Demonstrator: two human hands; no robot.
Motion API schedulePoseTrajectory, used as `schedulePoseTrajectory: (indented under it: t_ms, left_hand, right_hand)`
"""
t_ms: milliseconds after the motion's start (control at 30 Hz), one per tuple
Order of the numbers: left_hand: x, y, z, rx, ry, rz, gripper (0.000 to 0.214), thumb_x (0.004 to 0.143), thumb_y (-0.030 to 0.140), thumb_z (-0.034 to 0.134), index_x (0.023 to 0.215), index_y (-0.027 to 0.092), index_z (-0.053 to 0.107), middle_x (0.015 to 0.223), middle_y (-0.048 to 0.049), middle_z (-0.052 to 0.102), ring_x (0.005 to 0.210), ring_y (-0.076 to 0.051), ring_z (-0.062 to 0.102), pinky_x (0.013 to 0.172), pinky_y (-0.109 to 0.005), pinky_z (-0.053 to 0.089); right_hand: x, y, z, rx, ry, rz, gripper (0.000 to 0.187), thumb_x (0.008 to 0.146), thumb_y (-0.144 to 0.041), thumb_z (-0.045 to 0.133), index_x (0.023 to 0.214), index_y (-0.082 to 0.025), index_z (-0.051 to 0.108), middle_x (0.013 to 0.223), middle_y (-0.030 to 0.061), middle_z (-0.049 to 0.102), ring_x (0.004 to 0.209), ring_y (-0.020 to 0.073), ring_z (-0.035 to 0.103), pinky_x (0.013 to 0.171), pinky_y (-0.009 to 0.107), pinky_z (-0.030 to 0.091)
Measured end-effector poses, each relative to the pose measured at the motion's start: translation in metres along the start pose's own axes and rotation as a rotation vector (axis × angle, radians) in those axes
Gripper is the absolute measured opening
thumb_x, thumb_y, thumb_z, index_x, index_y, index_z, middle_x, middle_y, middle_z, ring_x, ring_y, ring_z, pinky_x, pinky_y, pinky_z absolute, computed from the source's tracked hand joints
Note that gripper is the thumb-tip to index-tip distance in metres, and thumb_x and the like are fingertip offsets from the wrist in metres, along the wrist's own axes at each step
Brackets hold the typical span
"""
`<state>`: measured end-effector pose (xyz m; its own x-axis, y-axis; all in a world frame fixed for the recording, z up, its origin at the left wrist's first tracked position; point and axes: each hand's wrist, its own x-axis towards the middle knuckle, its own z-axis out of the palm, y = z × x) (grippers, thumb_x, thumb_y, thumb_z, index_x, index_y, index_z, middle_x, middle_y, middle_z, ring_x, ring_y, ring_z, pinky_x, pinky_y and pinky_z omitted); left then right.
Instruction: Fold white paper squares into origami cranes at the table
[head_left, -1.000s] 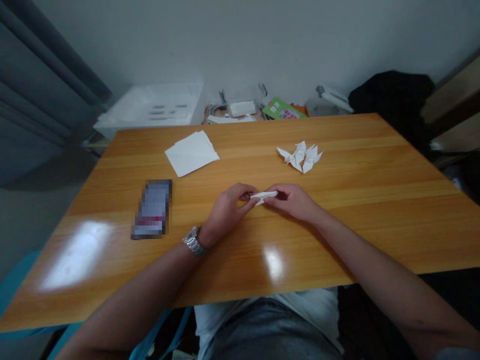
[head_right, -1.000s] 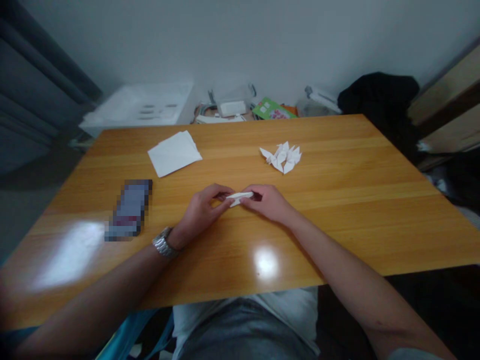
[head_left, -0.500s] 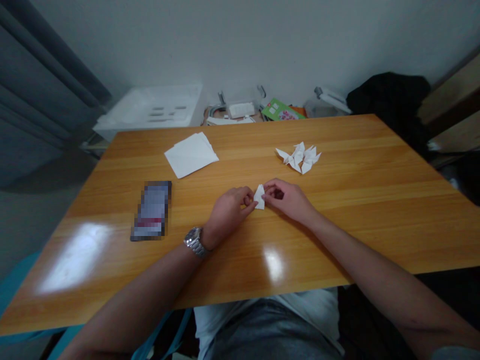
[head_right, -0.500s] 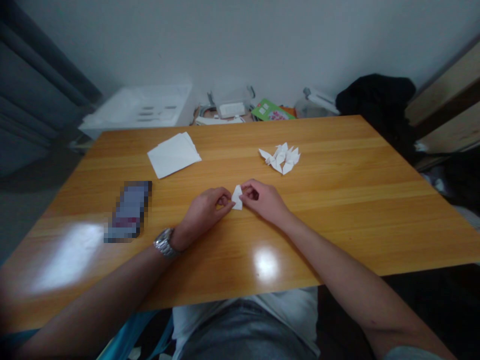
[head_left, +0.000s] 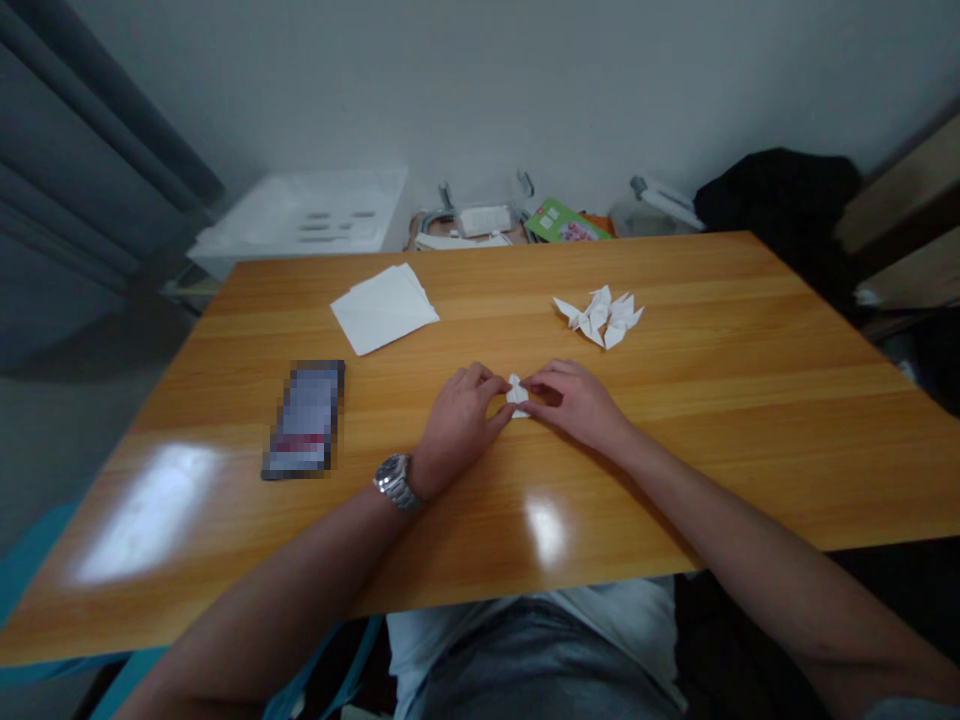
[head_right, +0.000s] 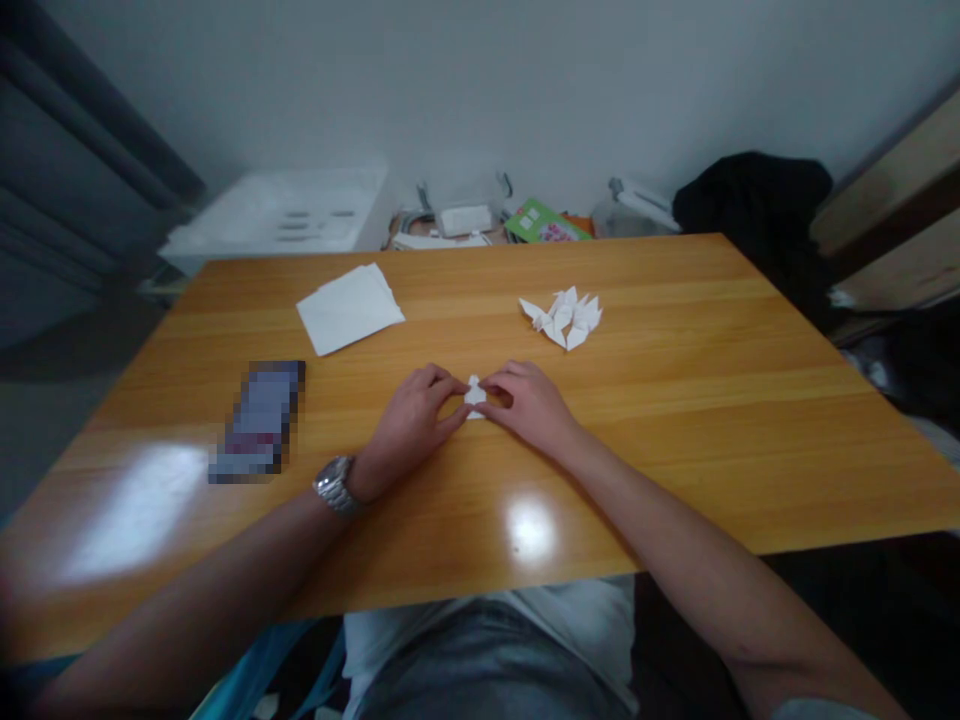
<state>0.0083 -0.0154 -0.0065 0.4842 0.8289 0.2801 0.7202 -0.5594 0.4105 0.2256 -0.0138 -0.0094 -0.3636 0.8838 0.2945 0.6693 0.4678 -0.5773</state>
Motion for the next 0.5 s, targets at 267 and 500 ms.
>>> schedulePoseTrajectory:
  t_ms: [267,500]
  left_hand:
    - [-0.0011,-0.0015,-0.0004,0.004,0.001,0.017,0.028,0.098,0.034,0.064,0.12,0.019,0.069,0.111,-0.0088,0.062,0.101,-0.024,0.059,0.092,-0.039,0.052]
    - [-0.0011,-0.0002,0.0001,-0.005,0.014,0.044,0.026,0.098,0.029,0.064,0.122,0.021,0.068,0.113,-0.0079,0.063,0.102,-0.023,0.06,0.093,-0.039,0.052]
  right_hand:
    - [-0.0013,0.0023,0.0037,0.055,0.012,0.039,0.021,0.085,-0.029,0.081,0.103,-0.02,0.076,0.096,0.0082,0.072,0.092,0.0248,0.064,0.083,0.039,0.05]
    - [-0.0019,0.0021,0.0043,0.096,0.024,0.065,0.021,0.084,-0.025,0.081,0.103,-0.021,0.073,0.096,0.0065,0.07,0.092,0.024,0.063,0.083,0.037,0.048]
